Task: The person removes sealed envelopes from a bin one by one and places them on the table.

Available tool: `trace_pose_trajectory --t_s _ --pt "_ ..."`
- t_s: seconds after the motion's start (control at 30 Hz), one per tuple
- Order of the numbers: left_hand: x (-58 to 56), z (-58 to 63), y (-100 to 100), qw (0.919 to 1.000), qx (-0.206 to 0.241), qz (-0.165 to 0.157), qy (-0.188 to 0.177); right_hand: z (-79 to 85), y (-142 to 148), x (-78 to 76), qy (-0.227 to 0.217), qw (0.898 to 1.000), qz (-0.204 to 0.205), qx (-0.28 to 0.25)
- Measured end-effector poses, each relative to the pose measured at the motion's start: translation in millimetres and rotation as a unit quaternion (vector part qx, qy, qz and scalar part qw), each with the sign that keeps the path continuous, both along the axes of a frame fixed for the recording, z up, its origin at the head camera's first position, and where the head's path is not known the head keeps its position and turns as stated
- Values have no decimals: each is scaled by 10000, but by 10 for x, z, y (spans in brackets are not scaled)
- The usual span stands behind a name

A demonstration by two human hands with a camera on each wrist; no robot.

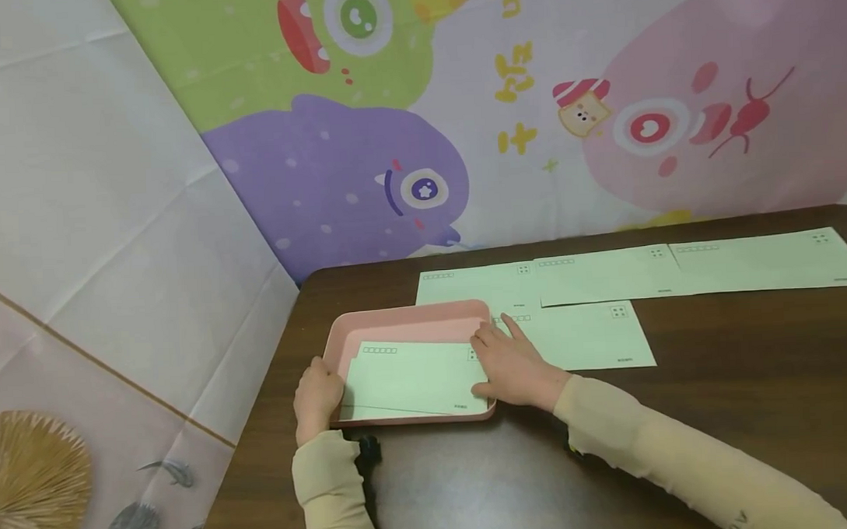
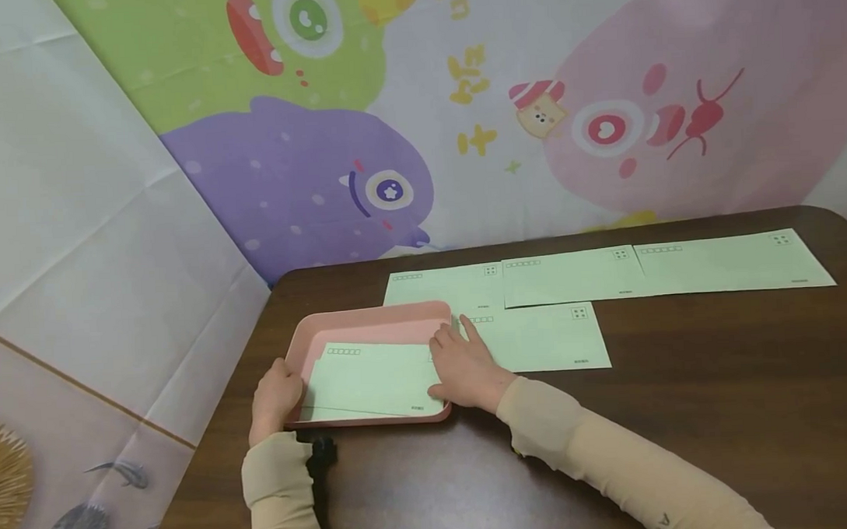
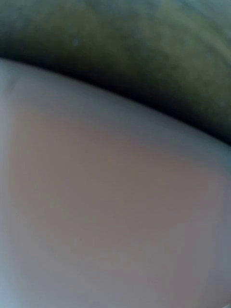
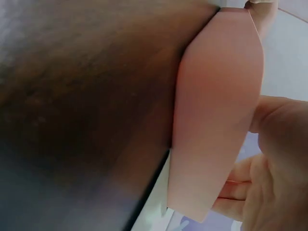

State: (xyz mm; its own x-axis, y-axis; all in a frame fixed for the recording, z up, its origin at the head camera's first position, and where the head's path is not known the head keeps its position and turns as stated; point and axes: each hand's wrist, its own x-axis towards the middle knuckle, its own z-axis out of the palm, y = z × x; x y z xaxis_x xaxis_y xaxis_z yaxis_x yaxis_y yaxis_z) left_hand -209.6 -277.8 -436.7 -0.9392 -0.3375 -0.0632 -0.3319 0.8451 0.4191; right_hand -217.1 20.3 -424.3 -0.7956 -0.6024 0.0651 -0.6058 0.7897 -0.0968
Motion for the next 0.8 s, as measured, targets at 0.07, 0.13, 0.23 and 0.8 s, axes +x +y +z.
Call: trace_pose_trajectory --t_s 0.07,0.13,0.23,0.8 --pt "-2 -4 2 10000 3 7 1 -2 -6 -8 -27 9998 8 199" --pt "-4 -9 5 10000 8 25 1 13 -14 -12 -52 9992 7 400" --pt "-6 -11 10 10000 29 41 1 51 -27 -13 -108 9976 -3 679" --pt "-5 1 9 10000 -32 16 23 103 -76 -7 -166 9942 -136 1052"
